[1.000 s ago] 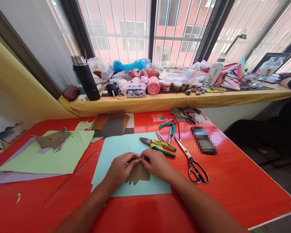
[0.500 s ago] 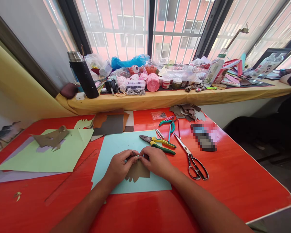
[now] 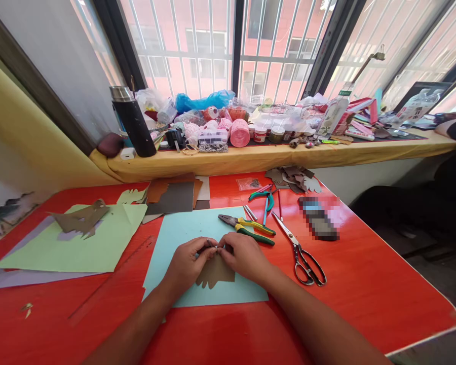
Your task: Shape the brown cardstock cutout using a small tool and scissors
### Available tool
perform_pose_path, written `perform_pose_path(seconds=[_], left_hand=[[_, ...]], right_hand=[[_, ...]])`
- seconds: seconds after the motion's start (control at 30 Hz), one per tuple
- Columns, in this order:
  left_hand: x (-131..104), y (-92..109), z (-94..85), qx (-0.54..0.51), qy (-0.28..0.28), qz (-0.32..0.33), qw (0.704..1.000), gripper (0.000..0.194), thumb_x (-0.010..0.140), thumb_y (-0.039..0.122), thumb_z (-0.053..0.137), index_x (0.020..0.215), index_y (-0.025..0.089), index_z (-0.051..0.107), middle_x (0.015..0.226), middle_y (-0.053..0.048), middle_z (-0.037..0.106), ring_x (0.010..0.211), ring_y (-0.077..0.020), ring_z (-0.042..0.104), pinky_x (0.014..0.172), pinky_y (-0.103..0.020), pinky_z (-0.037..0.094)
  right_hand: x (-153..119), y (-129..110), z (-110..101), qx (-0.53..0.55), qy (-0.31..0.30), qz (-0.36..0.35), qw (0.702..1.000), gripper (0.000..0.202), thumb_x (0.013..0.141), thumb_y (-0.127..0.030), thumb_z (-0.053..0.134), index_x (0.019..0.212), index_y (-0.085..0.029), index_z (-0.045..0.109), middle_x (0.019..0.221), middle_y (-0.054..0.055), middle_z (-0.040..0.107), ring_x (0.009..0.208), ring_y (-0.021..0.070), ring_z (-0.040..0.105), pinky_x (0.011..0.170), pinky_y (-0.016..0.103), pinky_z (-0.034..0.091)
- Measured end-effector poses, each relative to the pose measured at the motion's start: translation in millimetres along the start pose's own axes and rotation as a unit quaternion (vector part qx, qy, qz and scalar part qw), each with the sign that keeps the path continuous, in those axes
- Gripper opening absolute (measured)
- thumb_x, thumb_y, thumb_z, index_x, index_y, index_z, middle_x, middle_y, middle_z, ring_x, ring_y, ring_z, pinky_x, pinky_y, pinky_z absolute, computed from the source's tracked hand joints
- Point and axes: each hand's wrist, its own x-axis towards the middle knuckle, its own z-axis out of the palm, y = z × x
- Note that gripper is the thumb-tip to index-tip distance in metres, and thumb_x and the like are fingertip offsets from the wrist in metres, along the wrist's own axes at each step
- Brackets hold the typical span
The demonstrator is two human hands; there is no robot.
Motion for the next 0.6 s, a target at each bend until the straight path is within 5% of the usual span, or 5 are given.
perform_pose_path(seconds=[0.6], left_hand=[[0.7,0.3,-1.1,0.007,0.002,0.015,1.0,0.017,0.096,0.029,0.059,0.096,0.024,0.075,0.086,0.0,0.075,0.076,-0.0166,0.07,0.071,-0.025,0.055]], right_hand=[[-0.2,3.3,3.5,-0.006,0.0,-0.004,1.0,0.008,0.093,-0.026,0.066,0.094,-0.022,0.074,0.083,0.001,0.071,0.078,0.0168,0.06,0.065,0.026,0.032]])
